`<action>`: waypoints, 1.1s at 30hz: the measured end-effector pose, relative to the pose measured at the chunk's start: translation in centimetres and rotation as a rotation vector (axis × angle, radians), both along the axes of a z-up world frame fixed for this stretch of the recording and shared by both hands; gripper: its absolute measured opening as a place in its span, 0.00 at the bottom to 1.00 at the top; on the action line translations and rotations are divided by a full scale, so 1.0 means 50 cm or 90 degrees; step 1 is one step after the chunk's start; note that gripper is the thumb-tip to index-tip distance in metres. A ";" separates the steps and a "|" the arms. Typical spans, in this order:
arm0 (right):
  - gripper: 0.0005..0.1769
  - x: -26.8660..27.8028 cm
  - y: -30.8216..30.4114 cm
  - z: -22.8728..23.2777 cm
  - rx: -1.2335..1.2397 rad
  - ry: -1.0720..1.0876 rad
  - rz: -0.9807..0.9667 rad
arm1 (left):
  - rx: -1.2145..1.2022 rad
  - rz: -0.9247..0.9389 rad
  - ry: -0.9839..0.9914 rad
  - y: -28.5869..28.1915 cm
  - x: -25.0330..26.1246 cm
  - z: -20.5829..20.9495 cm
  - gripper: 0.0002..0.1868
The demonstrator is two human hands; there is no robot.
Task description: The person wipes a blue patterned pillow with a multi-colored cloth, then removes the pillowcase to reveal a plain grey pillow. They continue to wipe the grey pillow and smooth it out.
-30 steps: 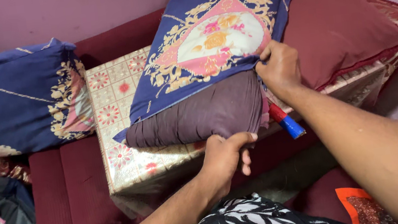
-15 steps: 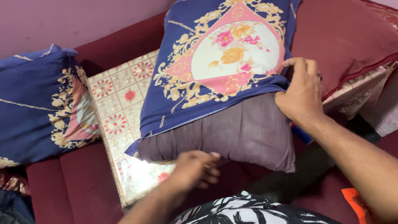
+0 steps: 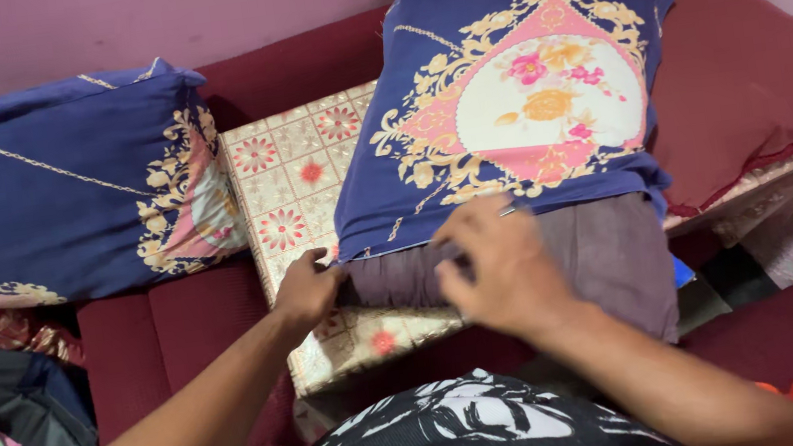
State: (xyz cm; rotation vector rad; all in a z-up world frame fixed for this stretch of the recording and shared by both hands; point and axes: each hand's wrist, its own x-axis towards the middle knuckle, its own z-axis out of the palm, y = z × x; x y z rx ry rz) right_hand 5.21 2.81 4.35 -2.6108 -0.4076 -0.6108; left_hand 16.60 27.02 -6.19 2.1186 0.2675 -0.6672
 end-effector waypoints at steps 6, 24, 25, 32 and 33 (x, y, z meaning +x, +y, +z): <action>0.20 0.020 0.139 -0.076 0.087 0.330 0.042 | -0.129 -0.067 0.047 0.006 0.094 -0.095 0.28; 0.42 -0.018 0.179 -0.051 -0.229 0.069 -0.043 | -0.311 -0.033 0.151 -0.080 -0.007 -0.047 0.25; 0.40 -0.022 0.174 -0.053 -0.217 0.060 -0.032 | -0.315 -0.021 0.154 -0.076 -0.004 -0.042 0.24; 0.29 -0.021 0.139 -0.051 -0.159 -0.010 0.040 | -0.323 0.015 0.014 -0.079 -0.020 -0.012 0.26; 0.29 -0.020 0.137 -0.049 -0.156 -0.006 0.042 | -0.325 0.016 0.006 -0.082 -0.022 -0.007 0.26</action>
